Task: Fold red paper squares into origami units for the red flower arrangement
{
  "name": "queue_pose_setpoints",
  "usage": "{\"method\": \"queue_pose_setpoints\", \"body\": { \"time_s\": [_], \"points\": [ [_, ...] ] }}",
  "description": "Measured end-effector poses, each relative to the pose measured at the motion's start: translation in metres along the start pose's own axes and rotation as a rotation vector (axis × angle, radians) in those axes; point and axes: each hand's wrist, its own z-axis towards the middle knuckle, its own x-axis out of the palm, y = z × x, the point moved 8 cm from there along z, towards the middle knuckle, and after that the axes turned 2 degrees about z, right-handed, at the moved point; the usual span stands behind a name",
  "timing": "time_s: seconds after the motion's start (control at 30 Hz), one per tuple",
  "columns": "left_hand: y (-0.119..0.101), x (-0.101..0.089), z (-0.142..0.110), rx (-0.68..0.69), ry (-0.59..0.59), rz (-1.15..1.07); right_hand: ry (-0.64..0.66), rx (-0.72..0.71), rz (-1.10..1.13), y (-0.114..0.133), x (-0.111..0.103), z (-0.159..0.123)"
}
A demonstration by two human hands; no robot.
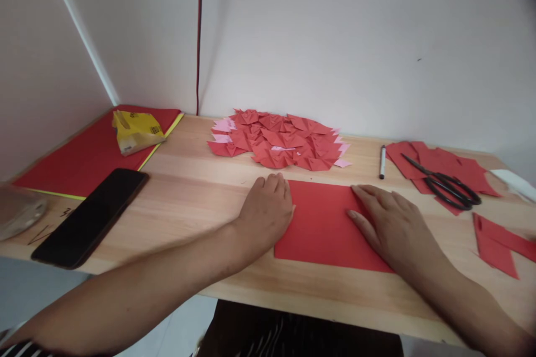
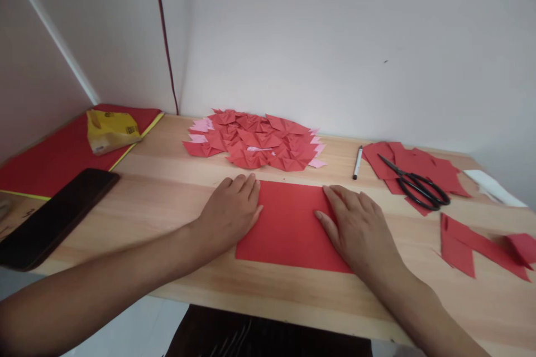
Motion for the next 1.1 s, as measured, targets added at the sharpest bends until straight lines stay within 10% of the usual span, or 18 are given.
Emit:
{"method": "queue_pose_setpoints", "body": {
  "time_s": [0.57,1.1],
  "points": [
    [0.012,-0.007,0.004,-0.023,-0.107,-0.112,0.414,0.176,0.575,-0.021,0.014,0.034],
    [0.011,-0.006,0.004,-0.042,-0.113,-0.123,0.330,0.198,0.434,0.023,-0.006,0.016]
  ]
}}
